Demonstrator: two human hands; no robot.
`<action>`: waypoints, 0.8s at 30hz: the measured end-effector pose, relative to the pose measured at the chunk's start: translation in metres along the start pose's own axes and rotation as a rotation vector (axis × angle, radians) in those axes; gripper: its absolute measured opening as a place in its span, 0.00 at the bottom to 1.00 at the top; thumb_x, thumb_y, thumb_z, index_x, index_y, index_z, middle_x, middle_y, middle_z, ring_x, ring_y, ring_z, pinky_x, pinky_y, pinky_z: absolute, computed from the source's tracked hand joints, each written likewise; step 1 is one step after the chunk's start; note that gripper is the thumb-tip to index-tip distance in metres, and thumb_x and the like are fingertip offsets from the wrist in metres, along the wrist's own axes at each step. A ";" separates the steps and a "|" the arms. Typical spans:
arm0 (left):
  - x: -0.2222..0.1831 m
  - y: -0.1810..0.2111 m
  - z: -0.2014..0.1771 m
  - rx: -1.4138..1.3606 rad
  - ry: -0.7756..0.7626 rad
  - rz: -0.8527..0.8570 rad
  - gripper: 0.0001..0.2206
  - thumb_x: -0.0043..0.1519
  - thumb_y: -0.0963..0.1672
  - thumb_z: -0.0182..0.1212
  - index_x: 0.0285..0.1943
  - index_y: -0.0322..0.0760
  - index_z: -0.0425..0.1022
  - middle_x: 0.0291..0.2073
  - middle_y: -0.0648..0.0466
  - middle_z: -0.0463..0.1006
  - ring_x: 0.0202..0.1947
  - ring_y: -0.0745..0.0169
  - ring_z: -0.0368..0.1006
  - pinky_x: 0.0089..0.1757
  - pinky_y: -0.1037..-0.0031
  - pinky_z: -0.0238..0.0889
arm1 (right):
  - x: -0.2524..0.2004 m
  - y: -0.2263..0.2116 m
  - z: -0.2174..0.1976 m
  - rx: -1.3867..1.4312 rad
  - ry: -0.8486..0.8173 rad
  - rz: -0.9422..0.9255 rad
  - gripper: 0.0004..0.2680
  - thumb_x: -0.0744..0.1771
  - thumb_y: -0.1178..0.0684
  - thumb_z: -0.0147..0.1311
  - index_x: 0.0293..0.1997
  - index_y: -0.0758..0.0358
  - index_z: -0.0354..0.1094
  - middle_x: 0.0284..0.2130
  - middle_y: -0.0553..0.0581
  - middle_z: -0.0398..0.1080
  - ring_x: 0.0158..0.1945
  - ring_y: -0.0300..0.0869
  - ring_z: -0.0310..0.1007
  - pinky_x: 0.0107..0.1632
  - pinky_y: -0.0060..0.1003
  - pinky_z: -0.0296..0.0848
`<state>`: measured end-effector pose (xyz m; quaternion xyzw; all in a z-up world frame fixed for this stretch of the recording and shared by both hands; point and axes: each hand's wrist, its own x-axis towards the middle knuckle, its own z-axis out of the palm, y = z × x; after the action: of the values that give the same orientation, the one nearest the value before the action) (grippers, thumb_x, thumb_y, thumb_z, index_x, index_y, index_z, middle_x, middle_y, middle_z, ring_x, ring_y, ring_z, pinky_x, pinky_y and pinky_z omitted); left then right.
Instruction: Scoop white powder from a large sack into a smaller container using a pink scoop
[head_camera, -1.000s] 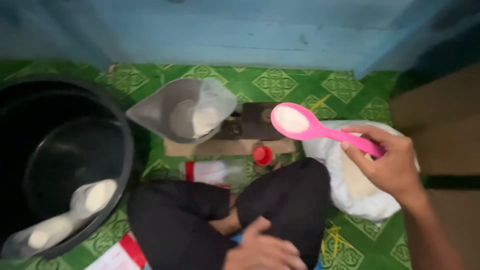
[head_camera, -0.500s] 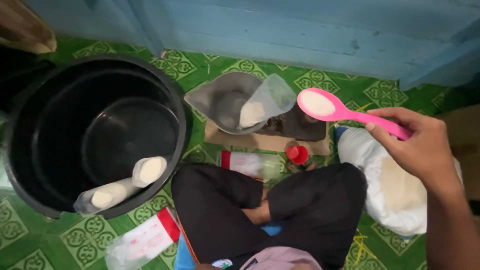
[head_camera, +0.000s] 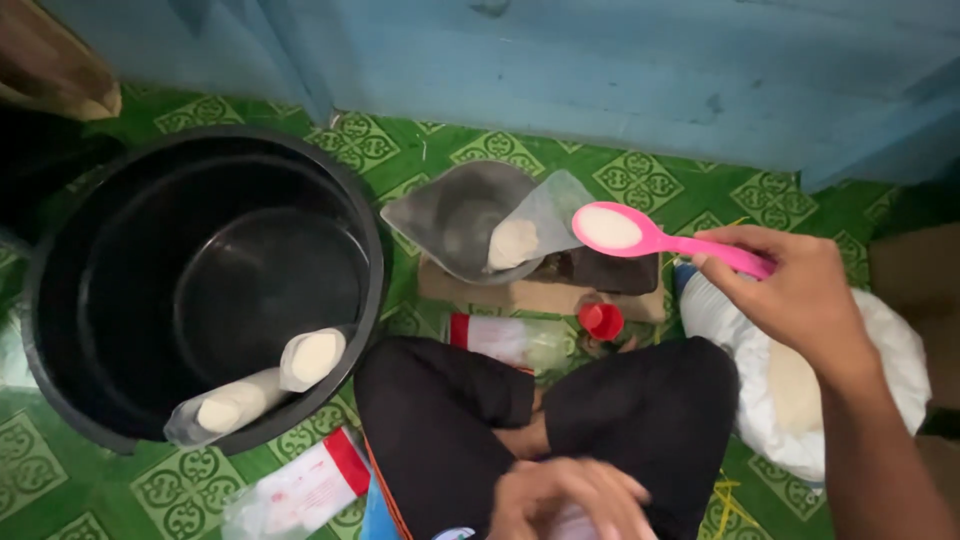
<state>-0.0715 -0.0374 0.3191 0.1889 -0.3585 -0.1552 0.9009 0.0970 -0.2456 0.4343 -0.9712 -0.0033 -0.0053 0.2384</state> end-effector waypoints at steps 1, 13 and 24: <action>0.005 0.024 0.007 0.433 0.262 0.214 0.30 0.67 0.60 0.48 0.38 0.28 0.72 0.34 0.39 0.78 0.38 0.44 0.77 0.52 0.57 0.65 | 0.001 -0.004 0.001 -0.025 -0.018 0.035 0.09 0.63 0.47 0.59 0.45 0.53 0.79 0.34 0.46 0.78 0.31 0.33 0.69 0.36 0.30 0.63; -0.225 -0.026 -0.088 2.314 1.029 -0.738 0.38 0.48 0.64 0.49 0.67 0.51 0.61 0.72 0.44 0.54 0.69 0.39 0.53 0.57 0.49 0.53 | 0.018 -0.042 0.005 -0.061 -0.135 0.181 0.11 0.62 0.49 0.54 0.45 0.53 0.79 0.32 0.50 0.79 0.34 0.38 0.72 0.40 0.34 0.65; -0.293 -0.089 -0.106 2.553 1.154 -0.765 0.59 0.32 0.74 0.35 0.76 0.55 0.49 0.76 0.42 0.48 0.72 0.29 0.50 0.58 0.46 0.55 | 0.036 -0.059 0.010 -0.118 -0.157 0.119 0.13 0.61 0.48 0.53 0.45 0.56 0.78 0.35 0.52 0.79 0.37 0.41 0.75 0.43 0.37 0.67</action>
<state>-0.2133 0.0301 0.0351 0.9638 0.2269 0.1332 0.0428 0.1322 -0.1884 0.4528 -0.9794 0.0358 0.0848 0.1799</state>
